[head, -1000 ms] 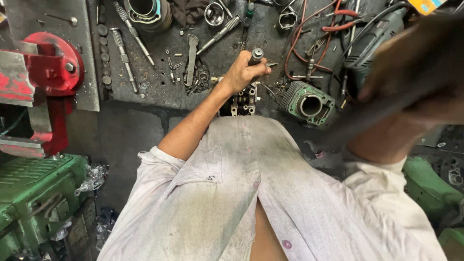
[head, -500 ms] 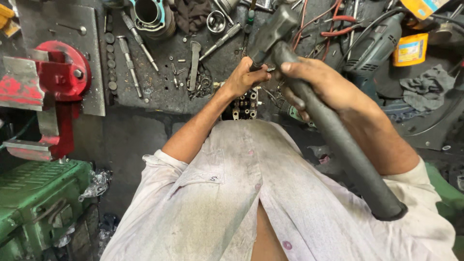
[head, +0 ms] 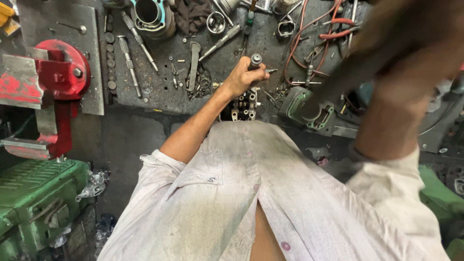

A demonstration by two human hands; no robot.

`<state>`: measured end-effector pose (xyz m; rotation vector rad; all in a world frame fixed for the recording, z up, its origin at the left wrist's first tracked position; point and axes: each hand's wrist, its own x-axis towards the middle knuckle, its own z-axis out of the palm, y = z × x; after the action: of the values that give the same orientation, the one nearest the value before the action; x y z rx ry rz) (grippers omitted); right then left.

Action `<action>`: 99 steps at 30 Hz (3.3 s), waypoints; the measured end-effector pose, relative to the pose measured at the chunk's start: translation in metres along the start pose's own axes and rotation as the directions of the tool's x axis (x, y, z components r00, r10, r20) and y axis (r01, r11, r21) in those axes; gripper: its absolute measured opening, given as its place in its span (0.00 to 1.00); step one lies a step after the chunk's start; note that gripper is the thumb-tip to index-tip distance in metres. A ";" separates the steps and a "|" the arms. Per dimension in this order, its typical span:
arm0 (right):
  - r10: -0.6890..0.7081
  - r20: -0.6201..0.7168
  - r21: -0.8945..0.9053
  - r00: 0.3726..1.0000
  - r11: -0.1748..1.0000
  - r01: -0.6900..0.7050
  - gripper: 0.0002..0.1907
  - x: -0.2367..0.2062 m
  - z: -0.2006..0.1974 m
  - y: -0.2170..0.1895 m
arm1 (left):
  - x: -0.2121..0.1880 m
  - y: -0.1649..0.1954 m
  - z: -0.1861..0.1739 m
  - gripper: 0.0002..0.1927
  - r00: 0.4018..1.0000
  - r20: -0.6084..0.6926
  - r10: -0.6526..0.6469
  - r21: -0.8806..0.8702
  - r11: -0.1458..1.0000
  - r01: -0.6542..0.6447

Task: The person operates a lathe to machine a cylindrical metal part, then moves to a workbench to assemble small components into an engine block using a hammer and punch. The person applies lubricant and taps parts into place.

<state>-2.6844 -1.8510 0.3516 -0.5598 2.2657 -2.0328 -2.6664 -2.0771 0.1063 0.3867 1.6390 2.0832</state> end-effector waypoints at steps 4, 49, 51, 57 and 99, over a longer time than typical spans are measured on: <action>0.688 0.271 -0.223 0.673 0.725 -0.651 0.14 -0.012 0.046 0.019 | -0.003 0.002 0.004 0.14 0.984 -0.044 -0.170 0.019 0.985 0.171; 0.036 0.040 -0.114 0.999 0.993 -0.032 0.15 -0.009 0.007 0.011 | -0.011 -0.010 0.006 0.17 0.998 -0.034 -0.052 -0.034 0.998 0.051; 0.414 0.218 -0.250 0.884 0.899 -0.360 0.15 -0.017 0.033 0.019 | -0.012 -0.010 0.007 0.11 0.974 -0.150 -0.170 -0.027 0.985 0.168; 0.772 0.322 0.282 0.548 0.474 -0.834 0.17 -0.026 0.048 0.024 | -0.009 -0.014 0.002 0.16 0.999 -0.037 -0.029 0.028 0.999 0.030; -0.195 0.564 -0.640 0.802 0.511 0.574 0.08 -0.019 0.013 0.031 | -0.011 -0.006 0.006 0.19 0.998 -0.021 -0.056 0.011 0.998 0.056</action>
<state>-2.6701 -1.8551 0.3163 -1.5317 2.7877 -0.6435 -2.6527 -2.0768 0.1023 0.3204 1.6556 2.0438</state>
